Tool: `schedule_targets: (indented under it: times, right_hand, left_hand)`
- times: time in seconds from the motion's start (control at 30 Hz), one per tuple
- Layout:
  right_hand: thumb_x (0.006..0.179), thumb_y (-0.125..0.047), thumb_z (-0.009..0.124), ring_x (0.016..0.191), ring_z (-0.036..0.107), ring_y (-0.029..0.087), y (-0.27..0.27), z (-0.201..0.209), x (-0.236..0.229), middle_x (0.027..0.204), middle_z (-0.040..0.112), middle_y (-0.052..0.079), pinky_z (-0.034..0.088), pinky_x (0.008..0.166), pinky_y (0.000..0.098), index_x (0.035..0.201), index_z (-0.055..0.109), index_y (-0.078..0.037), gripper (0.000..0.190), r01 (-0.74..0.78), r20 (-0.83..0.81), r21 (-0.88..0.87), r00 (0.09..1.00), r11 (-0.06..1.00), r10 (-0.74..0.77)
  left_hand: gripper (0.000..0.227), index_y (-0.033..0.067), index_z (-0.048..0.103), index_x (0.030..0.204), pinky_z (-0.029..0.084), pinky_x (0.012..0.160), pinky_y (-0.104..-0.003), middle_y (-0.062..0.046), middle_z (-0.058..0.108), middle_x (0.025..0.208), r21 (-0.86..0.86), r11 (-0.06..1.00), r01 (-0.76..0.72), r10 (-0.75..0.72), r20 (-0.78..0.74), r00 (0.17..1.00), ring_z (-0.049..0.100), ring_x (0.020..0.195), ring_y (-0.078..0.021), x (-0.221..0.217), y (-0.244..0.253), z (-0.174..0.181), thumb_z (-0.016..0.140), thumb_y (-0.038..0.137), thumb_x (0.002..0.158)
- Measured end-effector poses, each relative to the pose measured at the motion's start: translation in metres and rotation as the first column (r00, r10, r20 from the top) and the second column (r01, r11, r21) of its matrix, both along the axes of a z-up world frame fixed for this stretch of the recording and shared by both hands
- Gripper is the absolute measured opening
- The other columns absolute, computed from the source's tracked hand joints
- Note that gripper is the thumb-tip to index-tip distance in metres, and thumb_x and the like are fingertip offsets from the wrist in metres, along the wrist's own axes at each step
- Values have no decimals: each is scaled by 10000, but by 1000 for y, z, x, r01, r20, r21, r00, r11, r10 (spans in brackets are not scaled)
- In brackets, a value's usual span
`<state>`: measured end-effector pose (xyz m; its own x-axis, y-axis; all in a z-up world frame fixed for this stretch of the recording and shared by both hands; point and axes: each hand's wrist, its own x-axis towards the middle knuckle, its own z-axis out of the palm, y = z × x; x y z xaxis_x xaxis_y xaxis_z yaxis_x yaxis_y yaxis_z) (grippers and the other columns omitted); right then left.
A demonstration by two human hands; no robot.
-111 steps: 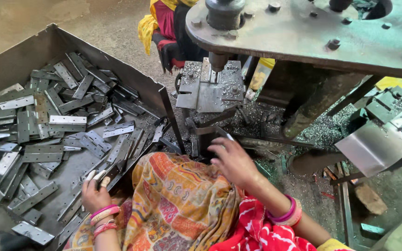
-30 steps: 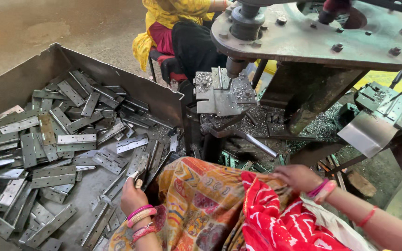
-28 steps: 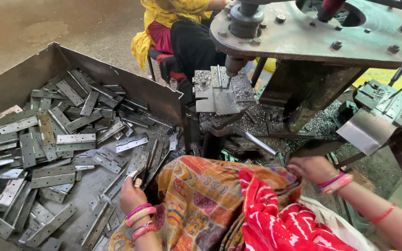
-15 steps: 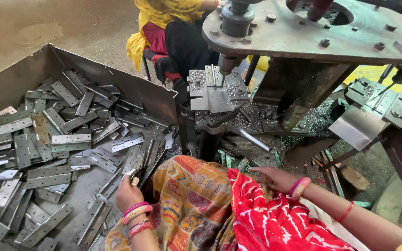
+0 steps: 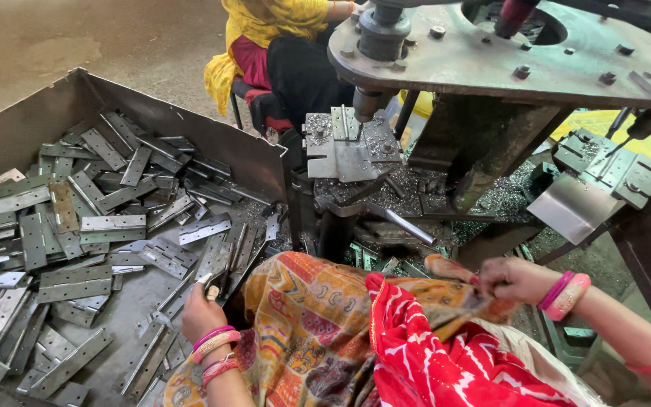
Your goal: The person picks metal brackets from a bin and places them under a drill press, operating the lever to drill holes. The person then removes the brackets and repeats the process.
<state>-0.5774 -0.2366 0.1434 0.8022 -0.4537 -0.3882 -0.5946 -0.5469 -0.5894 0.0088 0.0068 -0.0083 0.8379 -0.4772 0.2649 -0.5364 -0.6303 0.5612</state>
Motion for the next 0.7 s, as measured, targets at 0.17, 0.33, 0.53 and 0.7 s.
schedule_targets:
  times: [0.17, 0.33, 0.53, 0.7]
  right_hand:
    - [874, -81, 669, 864, 688, 190, 33, -40, -31, 970, 745, -65, 577, 805, 402, 1267, 629, -365, 487, 302, -682, 414, 728, 859, 72]
    - [903, -327, 654, 1256, 609, 320, 14, -116, -14, 1327, 632, 122, 513, 1059, 398, 1255, 605, -139, 402, -54, -470, -471, 860, 880, -198]
    - [974, -275, 528, 1200, 618, 218, 23, -165, 9, 1394, 636, 124, 484, 1031, 374, 1404, 582, -109, 463, 462, -236, 491, 887, 739, -398]
    - [939, -274, 564, 1050, 765, 154, 56, -158, -3, 1194, 822, 35, 599, 958, 330, 1311, 680, -184, 400, 599, -365, 486, 801, 636, -475]
  left_hand:
    - [188, 151, 685, 1137, 538, 755, -527, -116, 719, 1116, -47, 999, 26, -26, 1, 1000, 680, 952, -410, 1, 2, 3, 604, 127, 968]
    - [222, 169, 694, 1159, 548, 777, -517, -114, 721, 1139, -21, 999, 29, -29, 9, 1000, 687, 960, -405, -2, 3, 2, 601, 132, 962]
    - [224, 163, 693, 1149, 546, 756, -522, -117, 722, 1133, -18, 1000, 19, -19, -9, 1000, 686, 936, -414, 2, -2, 4, 591, 121, 954]
    - [189, 151, 687, 1118, 544, 765, -533, -116, 724, 1104, 30, 999, 14, -13, -39, 999, 690, 945, -414, 5, -4, 3, 583, 122, 962]
